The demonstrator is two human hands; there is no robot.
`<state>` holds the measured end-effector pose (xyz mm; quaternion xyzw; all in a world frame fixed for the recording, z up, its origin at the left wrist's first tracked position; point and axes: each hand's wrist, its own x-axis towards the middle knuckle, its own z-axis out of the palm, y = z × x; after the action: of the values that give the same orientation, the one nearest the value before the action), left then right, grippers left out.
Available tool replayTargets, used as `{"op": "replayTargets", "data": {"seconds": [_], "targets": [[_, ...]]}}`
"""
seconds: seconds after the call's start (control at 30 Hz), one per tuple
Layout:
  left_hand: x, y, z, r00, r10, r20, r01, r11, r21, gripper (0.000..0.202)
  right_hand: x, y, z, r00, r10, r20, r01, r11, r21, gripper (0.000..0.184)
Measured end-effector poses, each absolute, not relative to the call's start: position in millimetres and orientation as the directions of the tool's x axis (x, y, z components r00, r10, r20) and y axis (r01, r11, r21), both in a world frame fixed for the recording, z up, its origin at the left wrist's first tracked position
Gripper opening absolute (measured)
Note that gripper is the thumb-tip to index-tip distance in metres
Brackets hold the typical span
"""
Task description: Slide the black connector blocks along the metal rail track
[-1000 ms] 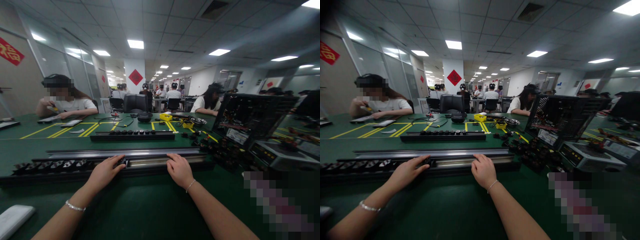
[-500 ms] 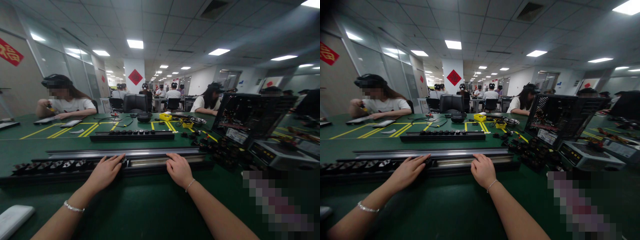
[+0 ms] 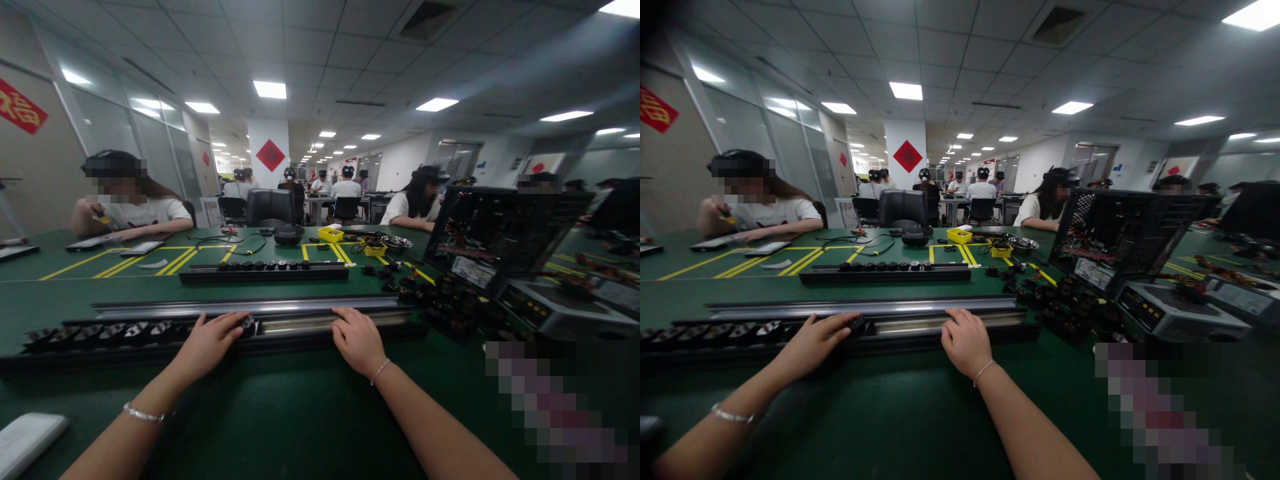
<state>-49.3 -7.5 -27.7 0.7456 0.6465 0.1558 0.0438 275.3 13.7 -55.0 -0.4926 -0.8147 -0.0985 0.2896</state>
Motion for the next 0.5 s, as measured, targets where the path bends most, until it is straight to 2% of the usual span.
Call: {"op": "replayTargets", "data": {"seconds": [0.23,0.5], "targets": [[-48.8,-7.1,-29.6,0.099,0.972,0.214,0.918,-0.172,0.358,0.046,275.8,14.5,-56.6,-0.347,0.744,0.571,0.855,0.501,-0.133,0.025],[-48.4,-4.8,-32.7,0.118,0.966,0.228,0.928,-0.189,0.321,0.046,275.6,13.2,-56.0,-0.341,0.752,0.565,0.857,0.495,-0.142,0.026]]}}
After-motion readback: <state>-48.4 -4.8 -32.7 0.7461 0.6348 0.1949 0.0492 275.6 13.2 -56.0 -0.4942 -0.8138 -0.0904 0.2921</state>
